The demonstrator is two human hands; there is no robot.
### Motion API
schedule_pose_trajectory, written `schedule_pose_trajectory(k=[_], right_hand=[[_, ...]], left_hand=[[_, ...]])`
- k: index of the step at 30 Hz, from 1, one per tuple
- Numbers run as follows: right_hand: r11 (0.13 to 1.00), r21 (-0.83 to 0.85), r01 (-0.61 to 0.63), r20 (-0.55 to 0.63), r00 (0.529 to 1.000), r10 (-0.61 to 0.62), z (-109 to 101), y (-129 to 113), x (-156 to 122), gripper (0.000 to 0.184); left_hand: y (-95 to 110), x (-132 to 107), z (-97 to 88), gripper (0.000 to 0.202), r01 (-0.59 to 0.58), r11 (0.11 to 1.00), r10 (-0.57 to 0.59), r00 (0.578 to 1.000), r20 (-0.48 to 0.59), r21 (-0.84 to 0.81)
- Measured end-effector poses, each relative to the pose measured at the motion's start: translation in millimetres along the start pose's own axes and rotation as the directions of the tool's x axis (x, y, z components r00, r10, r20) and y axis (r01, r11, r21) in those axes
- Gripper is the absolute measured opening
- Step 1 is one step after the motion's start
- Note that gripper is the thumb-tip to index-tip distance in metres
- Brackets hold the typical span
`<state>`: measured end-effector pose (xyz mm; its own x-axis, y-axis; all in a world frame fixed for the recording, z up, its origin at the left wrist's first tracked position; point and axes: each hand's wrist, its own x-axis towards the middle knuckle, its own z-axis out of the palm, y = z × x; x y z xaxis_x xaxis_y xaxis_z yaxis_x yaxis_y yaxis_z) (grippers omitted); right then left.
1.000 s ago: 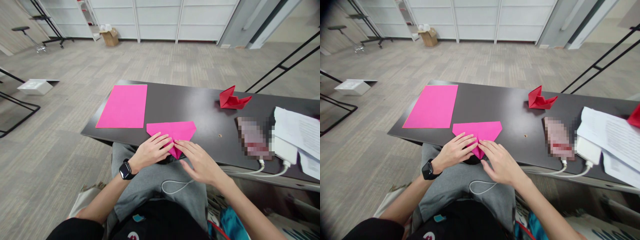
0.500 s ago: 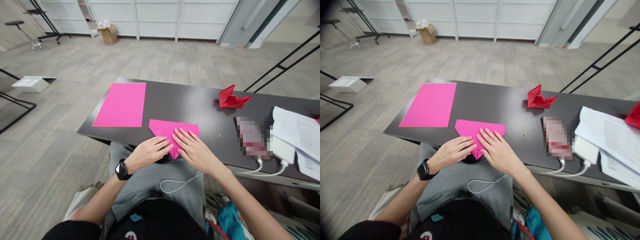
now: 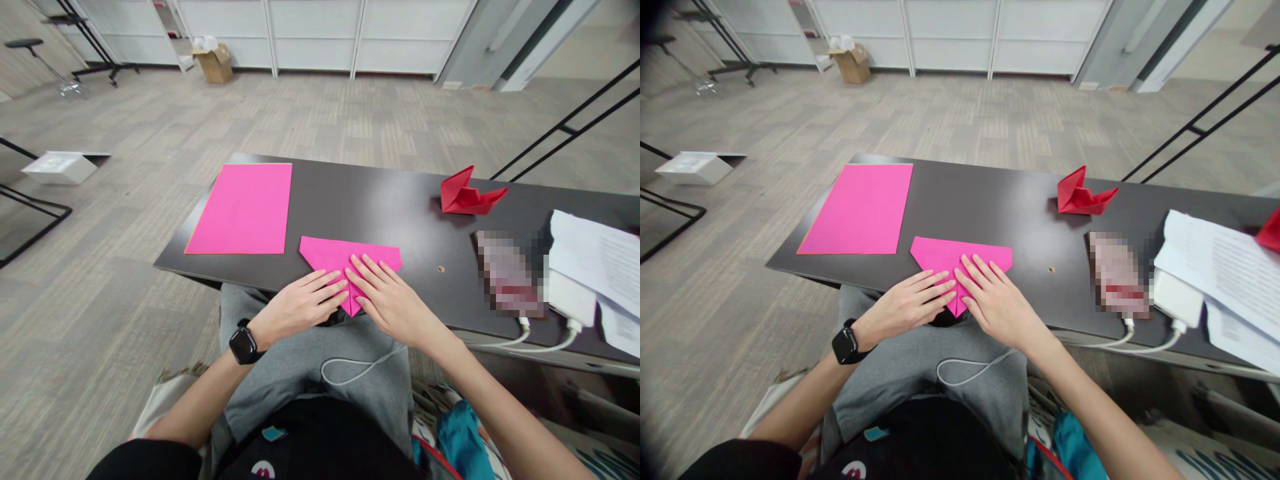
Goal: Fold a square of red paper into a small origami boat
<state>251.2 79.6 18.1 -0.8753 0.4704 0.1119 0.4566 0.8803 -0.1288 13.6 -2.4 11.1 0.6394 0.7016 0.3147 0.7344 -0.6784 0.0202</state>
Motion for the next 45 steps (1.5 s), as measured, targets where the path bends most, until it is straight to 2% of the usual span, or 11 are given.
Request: schedule_pose_trajectory(k=[3,8,13,22,28,32,35,38,40,43,45], right_hand=[[0.999,-0.010,-0.034,0.001,0.999,0.034,0.5,0.0,1.4,0.051],[0.999,-0.011,-0.045,-0.021,0.999,0.045,2.0,0.1,0.8,0.052],[0.999,-0.008,-0.048,-0.028,0.998,0.048,2.1,0.2,0.8,0.052],[0.997,-0.002,-0.076,0.000,0.997,0.076,-4.4,-2.7,5.3,0.049],[0.996,0.006,-0.084,-0.025,0.996,0.084,-3.4,-4.4,21.2,0.056],[0.997,0.057,-0.056,0.004,0.998,0.056,0.0,1.6,24.2,0.060],[0.994,0.074,-0.079,0.002,0.997,0.079,0.9,7.6,24.6,0.057],[0.985,0.049,-0.166,-0.032,0.985,0.168,0.8,12.9,26.5,0.054],[0.985,0.047,-0.166,-0.044,0.985,0.168,0.7,14.9,27.3,0.053],[0.989,0.082,-0.124,-0.037,0.991,0.127,0.6,15.0,26.5,0.053],[0.985,0.110,-0.133,-0.036,0.990,0.138,0.0,14.3,25.6,0.054]], left_hand=[[4.8,3.7,1.7,0.040,0.062,0.998,-0.062,0.998,0.004,0.016],[11.6,4.0,5.2,0.042,0.042,0.998,-0.043,0.999,0.015,0.035],[14.8,2.3,5.3,0.043,0.059,0.998,-0.059,0.998,0.005,-0.015],[30.9,0.7,-1.2,0.045,0.152,0.988,-0.152,0.988,0.034,-0.013],[20.3,10.8,-7.1,0.047,0.153,0.988,-0.152,0.984,0.090,-0.010],[13.6,10.0,-3.1,0.058,0.128,0.992,-0.128,0.986,0.110,0.006],[12.3,5.9,0.5,0.057,0.105,0.994,-0.105,0.988,0.117,0.002],[12.1,4.9,0.7,0.054,0.095,0.995,-0.091,0.991,0.103,-0.031],[12.7,7.7,-0.8,0.048,0.107,0.991,-0.101,0.992,0.082,-0.080],[16.2,16.3,-1.4,0.041,0.188,0.973,-0.188,0.982,0.014,-0.135],[19.7,22.8,1.1,0.044,0.249,0.959,-0.257,0.965,-0.047,-0.134]])
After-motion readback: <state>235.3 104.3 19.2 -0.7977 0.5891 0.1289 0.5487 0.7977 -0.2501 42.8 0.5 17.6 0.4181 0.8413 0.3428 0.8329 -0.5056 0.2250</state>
